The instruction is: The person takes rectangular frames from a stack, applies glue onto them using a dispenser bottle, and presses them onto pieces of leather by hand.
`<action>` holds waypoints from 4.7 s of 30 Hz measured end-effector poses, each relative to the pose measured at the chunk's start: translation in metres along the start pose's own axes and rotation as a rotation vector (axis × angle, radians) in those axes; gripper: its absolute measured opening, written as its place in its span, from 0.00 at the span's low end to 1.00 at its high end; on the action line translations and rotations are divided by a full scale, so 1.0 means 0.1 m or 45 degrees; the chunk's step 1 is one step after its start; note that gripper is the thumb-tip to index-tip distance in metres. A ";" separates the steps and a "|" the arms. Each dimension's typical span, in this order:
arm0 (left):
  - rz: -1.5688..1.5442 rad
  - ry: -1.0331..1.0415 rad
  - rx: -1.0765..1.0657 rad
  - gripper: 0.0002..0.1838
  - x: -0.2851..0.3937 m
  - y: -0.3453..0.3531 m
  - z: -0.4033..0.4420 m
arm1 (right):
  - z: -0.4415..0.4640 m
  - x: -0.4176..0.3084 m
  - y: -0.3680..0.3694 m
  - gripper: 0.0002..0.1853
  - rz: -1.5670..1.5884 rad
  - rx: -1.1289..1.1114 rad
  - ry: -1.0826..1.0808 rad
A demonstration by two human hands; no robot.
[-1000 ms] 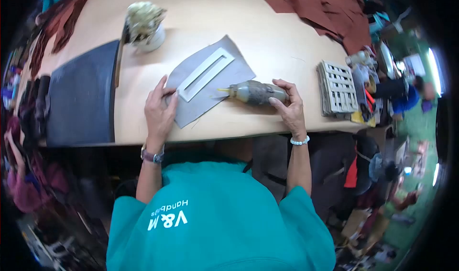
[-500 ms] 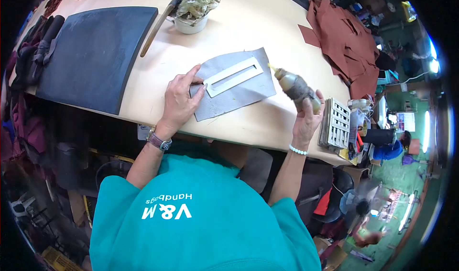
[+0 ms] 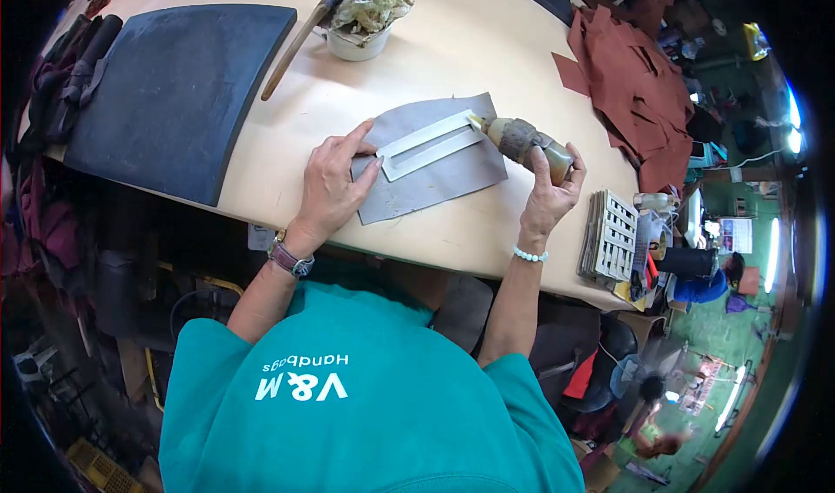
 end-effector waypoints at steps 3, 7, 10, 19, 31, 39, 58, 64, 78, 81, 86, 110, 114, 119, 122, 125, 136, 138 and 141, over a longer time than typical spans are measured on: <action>0.004 -0.016 -0.010 0.28 0.01 -0.01 0.01 | -0.04 -0.03 0.02 0.28 -0.060 0.001 -0.050; 0.008 0.013 0.015 0.28 0.02 -0.01 0.00 | -0.03 -0.01 -0.02 0.27 0.001 0.026 -0.091; 0.010 0.000 0.005 0.28 0.02 -0.01 0.00 | -0.02 0.01 -0.03 0.26 -0.016 0.023 -0.077; 0.005 -0.006 -0.007 0.28 0.03 -0.01 0.01 | 0.01 0.11 -0.06 0.25 0.039 0.037 -0.053; 0.022 0.004 -0.008 0.28 0.04 -0.01 0.01 | -0.43 0.05 0.19 0.25 0.129 -0.141 0.105; 0.011 -0.001 0.047 0.24 0.00 -0.01 0.01 | -0.93 -0.02 0.46 0.26 0.188 -0.284 0.198; -0.011 -0.017 -0.003 0.22 0.01 0.00 0.00 | -0.24 0.43 -0.47 0.20 0.308 0.173 0.222; -0.012 -0.012 0.038 0.22 0.00 -0.02 -0.01 | -0.26 0.42 -0.46 0.21 0.170 0.150 0.172; 0.009 0.021 0.054 0.25 0.04 -0.01 0.01 | -0.39 0.29 -0.43 0.22 0.199 0.127 0.109; 0.029 0.015 0.046 0.26 0.06 -0.01 0.02 | -0.39 0.29 -0.42 0.22 0.176 0.082 0.089; 0.041 -0.030 -0.025 0.27 0.07 0.00 0.02 | -0.44 0.24 -0.36 0.23 0.164 0.032 0.105; -0.138 -0.052 0.049 0.19 0.00 -0.02 -0.03 | -1.02 0.43 0.01 0.17 0.960 -0.083 0.818; -0.068 0.024 0.042 0.22 0.05 -0.02 0.01 | -0.58 0.51 -0.54 0.15 0.491 0.157 0.430; -0.039 0.044 -0.031 0.30 0.09 -0.01 0.01 | -0.50 0.19 -0.66 0.14 -0.562 0.065 0.086; -0.031 0.040 -0.076 0.33 0.07 0.04 0.00 | -0.40 -0.43 -0.31 0.14 -1.022 0.047 -0.350; -0.046 0.025 -0.103 0.34 0.04 0.06 0.00 | -0.33 -0.57 0.37 0.10 -1.179 -0.195 -0.540; -0.117 -0.011 -0.111 0.32 0.01 0.06 -0.02 | -0.25 -0.06 1.09 0.13 -1.458 -0.505 -0.306; -0.105 0.000 -0.114 0.33 0.01 0.06 -0.03 | -0.17 -0.28 0.99 0.13 -1.284 -0.383 -0.276; -0.068 0.029 -0.108 0.33 0.00 0.06 -0.04 | 0.01 -0.35 0.95 0.13 -0.948 -0.586 -0.050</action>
Point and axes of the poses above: each hand's wrist, its own z-axis towards the middle knuckle, its own y-axis out of the palm, x = y × z, the point moved 10 cm from there along z, towards the middle knuckle, and after that the axes turned 4 degrees about y, right-handed, at the moved point
